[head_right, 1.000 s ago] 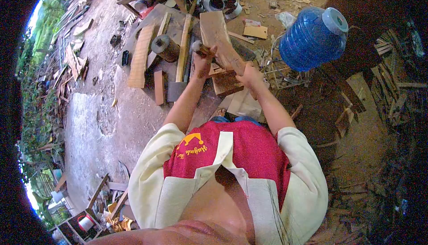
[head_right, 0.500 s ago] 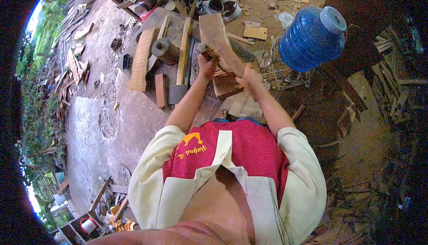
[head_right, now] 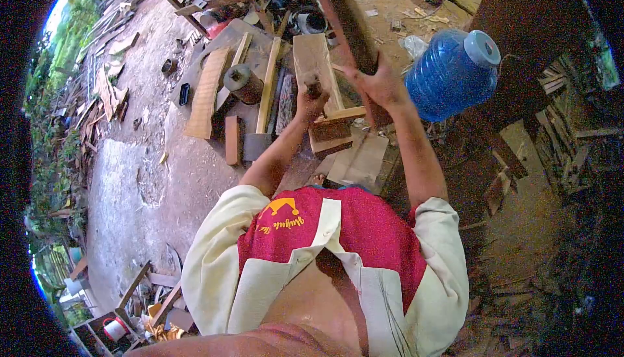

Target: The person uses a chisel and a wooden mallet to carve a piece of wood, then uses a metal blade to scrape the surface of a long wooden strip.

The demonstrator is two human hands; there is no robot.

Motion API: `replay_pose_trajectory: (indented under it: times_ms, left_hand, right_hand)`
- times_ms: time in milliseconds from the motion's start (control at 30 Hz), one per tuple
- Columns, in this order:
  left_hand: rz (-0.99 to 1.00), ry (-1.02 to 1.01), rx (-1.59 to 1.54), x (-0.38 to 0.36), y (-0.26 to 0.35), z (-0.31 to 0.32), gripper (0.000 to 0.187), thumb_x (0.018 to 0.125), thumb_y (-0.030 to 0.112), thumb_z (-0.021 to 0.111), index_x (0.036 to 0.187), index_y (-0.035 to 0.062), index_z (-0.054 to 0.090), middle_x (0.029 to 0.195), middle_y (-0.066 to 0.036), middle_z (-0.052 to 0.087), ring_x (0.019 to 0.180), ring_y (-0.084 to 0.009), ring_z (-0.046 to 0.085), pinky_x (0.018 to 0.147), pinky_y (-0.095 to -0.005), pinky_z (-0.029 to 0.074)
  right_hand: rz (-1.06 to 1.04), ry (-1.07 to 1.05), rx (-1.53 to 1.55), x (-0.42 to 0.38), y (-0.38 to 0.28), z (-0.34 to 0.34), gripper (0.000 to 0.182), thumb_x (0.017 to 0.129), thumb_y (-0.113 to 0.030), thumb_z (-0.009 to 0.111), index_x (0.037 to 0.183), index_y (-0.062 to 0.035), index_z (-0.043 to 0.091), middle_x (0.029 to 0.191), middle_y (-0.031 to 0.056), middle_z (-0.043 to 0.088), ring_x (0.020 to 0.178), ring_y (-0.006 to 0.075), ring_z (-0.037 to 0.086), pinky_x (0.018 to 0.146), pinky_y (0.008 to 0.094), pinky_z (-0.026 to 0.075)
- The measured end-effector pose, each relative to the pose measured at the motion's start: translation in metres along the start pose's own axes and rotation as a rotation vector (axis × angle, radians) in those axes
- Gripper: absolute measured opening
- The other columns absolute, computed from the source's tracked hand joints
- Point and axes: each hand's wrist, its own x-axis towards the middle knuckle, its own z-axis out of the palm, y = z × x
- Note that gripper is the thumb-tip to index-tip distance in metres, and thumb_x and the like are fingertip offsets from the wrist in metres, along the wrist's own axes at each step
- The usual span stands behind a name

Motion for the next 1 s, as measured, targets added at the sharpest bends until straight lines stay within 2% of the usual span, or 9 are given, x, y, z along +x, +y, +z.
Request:
replay_pose_trajectory:
  times_ms: [200, 233, 367, 533, 600, 667, 733, 800, 1000]
  left_hand:
    - [0.219, -0.079, 0.081, -0.005, 0.032, 0.006, 0.014, 0.074, 0.010, 0.062, 0.081, 0.0033, 0.052, 0.064, 0.005, 0.042, 0.058, -0.0079, 0.037, 0.051, -0.0249, 0.035]
    - [0.174, -0.093, -0.022, -0.004, 0.026, 0.009, 0.015, 0.074, 0.010, 0.062, 0.082, 0.0030, 0.052, 0.065, 0.005, 0.042, 0.058, -0.0076, 0.037, 0.051, -0.0242, 0.035]
    - [0.065, -0.095, -0.124, 0.000, 0.019, 0.009, 0.015, 0.073, 0.009, 0.062, 0.076, 0.0019, 0.049, 0.060, 0.002, 0.039, 0.056, -0.0086, 0.034, 0.050, -0.0237, 0.034]
    - [0.054, -0.089, -0.018, -0.005, 0.029, 0.010, 0.019, 0.073, 0.008, 0.061, 0.070, 0.0014, 0.044, 0.057, 0.001, 0.037, 0.055, -0.0104, 0.032, 0.049, -0.0263, 0.034]
    - [0.131, -0.080, 0.092, -0.004, 0.023, 0.012, 0.015, 0.073, 0.008, 0.061, 0.074, 0.0013, 0.047, 0.057, -0.003, 0.039, 0.054, -0.0112, 0.032, 0.049, -0.0274, 0.036]
    - [0.100, -0.112, -0.107, -0.004, 0.022, 0.016, 0.014, 0.072, 0.008, 0.061, 0.077, 0.0015, 0.049, 0.058, -0.006, 0.042, 0.054, -0.0121, 0.033, 0.050, -0.0279, 0.037]
    - [0.058, -0.152, -0.300, -0.012, 0.028, 0.012, 0.014, 0.072, 0.008, 0.061, 0.080, 0.0017, 0.051, 0.060, -0.009, 0.044, 0.055, -0.0129, 0.035, 0.051, -0.0283, 0.038]
    - [0.251, -0.112, 0.082, -0.009, 0.040, 0.009, 0.018, 0.070, 0.006, 0.060, 0.085, 0.0018, 0.053, 0.068, -0.012, 0.050, 0.057, -0.0131, 0.039, 0.055, -0.0280, 0.040]
    - [0.140, -0.092, -0.013, -0.010, 0.041, 0.015, 0.020, 0.068, 0.007, 0.061, 0.085, 0.0029, 0.053, 0.066, -0.009, 0.050, 0.060, -0.0120, 0.040, 0.057, -0.0281, 0.040]
  right_hand:
    - [-0.021, 0.085, -0.322, -0.054, -0.058, 0.003, 0.055, 0.065, -0.042, 0.066, 0.097, -0.0008, 0.050, 0.082, 0.0195, 0.059, 0.075, 0.0307, 0.060, 0.065, 0.0361, 0.047]
    - [0.280, -0.137, -0.621, -0.057, -0.059, 0.007, 0.058, 0.064, -0.044, 0.065, 0.100, -0.0019, 0.050, 0.087, 0.0214, 0.058, 0.081, 0.0358, 0.057, 0.068, 0.0394, 0.046]
    - [0.224, -0.299, -0.648, -0.058, -0.045, -0.011, 0.061, 0.063, -0.047, 0.064, 0.101, -0.0016, 0.047, 0.085, 0.0215, 0.058, 0.081, 0.0357, 0.058, 0.069, 0.0420, 0.046]
    - [-0.092, 0.180, -0.185, -0.052, -0.075, -0.026, 0.051, 0.066, -0.032, 0.068, 0.100, 0.0010, 0.049, 0.085, 0.0188, 0.058, 0.082, 0.0308, 0.059, 0.072, 0.0347, 0.045]
    - [-0.094, 0.184, -0.115, -0.059, -0.076, -0.017, 0.055, 0.065, -0.037, 0.067, 0.101, 0.0005, 0.049, 0.084, 0.0190, 0.058, 0.082, 0.0343, 0.058, 0.074, 0.0368, 0.045]
    - [0.323, -0.257, -0.697, -0.064, -0.067, -0.004, 0.059, 0.062, -0.043, 0.066, 0.100, -0.0004, 0.049, 0.087, 0.0205, 0.058, 0.082, 0.0364, 0.057, 0.074, 0.0391, 0.044]
    - [0.362, -0.333, -0.616, -0.073, -0.031, 0.001, 0.065, 0.059, -0.049, 0.066, 0.099, -0.0013, 0.050, 0.090, 0.0221, 0.057, 0.083, 0.0370, 0.056, 0.075, 0.0409, 0.043]
    - [0.315, -0.271, -0.592, -0.062, -0.053, -0.013, 0.062, 0.060, -0.045, 0.067, 0.100, -0.0014, 0.050, 0.092, 0.0224, 0.057, 0.084, 0.0362, 0.056, 0.073, 0.0400, 0.044]
    - [-0.075, 0.255, -0.125, -0.059, -0.066, -0.023, 0.057, 0.061, -0.025, 0.071, 0.105, 0.0001, 0.047, 0.090, 0.0173, 0.059, 0.079, 0.0295, 0.059, 0.072, 0.0345, 0.047]
